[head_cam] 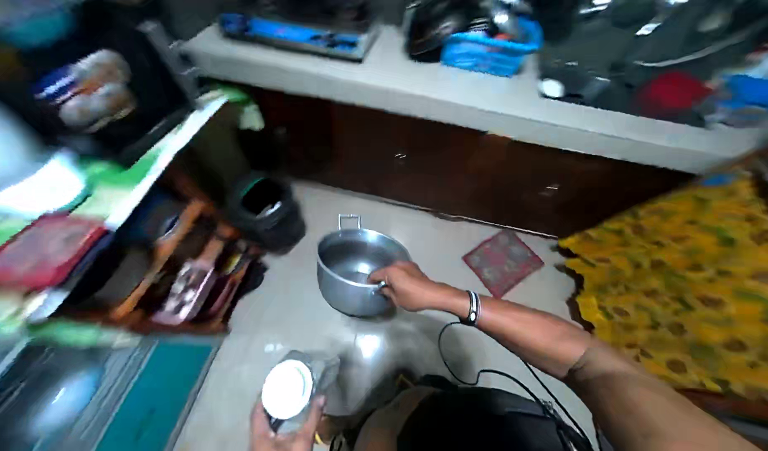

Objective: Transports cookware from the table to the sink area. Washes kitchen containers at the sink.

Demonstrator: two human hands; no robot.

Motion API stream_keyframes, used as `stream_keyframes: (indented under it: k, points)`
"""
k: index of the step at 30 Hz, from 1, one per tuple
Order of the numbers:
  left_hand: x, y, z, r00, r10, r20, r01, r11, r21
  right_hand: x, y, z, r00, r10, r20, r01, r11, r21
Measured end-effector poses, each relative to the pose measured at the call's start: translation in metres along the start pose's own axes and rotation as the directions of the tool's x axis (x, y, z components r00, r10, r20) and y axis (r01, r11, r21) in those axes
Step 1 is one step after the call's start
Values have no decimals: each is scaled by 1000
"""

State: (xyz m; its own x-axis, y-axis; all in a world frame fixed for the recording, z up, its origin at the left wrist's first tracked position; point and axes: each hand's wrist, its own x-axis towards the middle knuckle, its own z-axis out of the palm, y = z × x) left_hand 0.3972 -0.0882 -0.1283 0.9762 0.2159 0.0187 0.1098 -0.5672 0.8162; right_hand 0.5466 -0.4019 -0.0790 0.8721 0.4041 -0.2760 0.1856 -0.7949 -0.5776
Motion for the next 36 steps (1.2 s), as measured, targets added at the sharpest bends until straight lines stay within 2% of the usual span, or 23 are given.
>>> stream_keyframes:
  k: [4, 7, 9, 12, 16, 21, 24, 27, 29, 33, 36]
  points:
    - [35, 78, 110, 951, 139, 277, -125, 990, -67, -101, 108, -62, 973, 229, -25, -231, 970, -73]
    - [58, 136, 175, 862, 213, 460, -203, 977, -71, -172, 177, -82, 923, 370, -110, -374, 927, -18]
    - [76, 168, 216, 788, 274, 551, -273, 958, -87, -215, 211, -92, 857, 496, -139, -494, 868, 49]
    - [104, 206, 281, 697, 374, 612, -376, 917, -132, -278, 258, -95, 723, 659, -208, -632, 752, 187]
    - [151, 263, 375, 613, 488, 621, -473, 857, -207, -358, 310, -87, 492, 817, -302, -729, 576, 371]
    - [211, 370, 492, 528, 574, 626, -511, 803, -306, -423, 343, -99, 203, 914, -352, -817, 356, 453]
    - [232, 442, 552, 471, 618, 629, -563, 760, -325, -439, 359, -113, 109, 915, -388, -831, 298, 469]
    - [245, 508, 613, 426, 698, 576, -642, 681, -350, -445, 394, -141, 106, 871, -480, -827, 345, 445]
    - [247, 543, 649, 419, 715, 560, -665, 661, -346, -444, 425, -167, 146, 837, -527, -814, 404, 416]
    - [243, 593, 706, 471, 714, 518, -650, 678, -343, -433, 509, -242, 334, 676, -657, -736, 622, 267]
    - [237, 620, 727, 545, 681, 490, -597, 725, -343, -420, 563, -319, 482, 623, -616, -694, 701, 165]
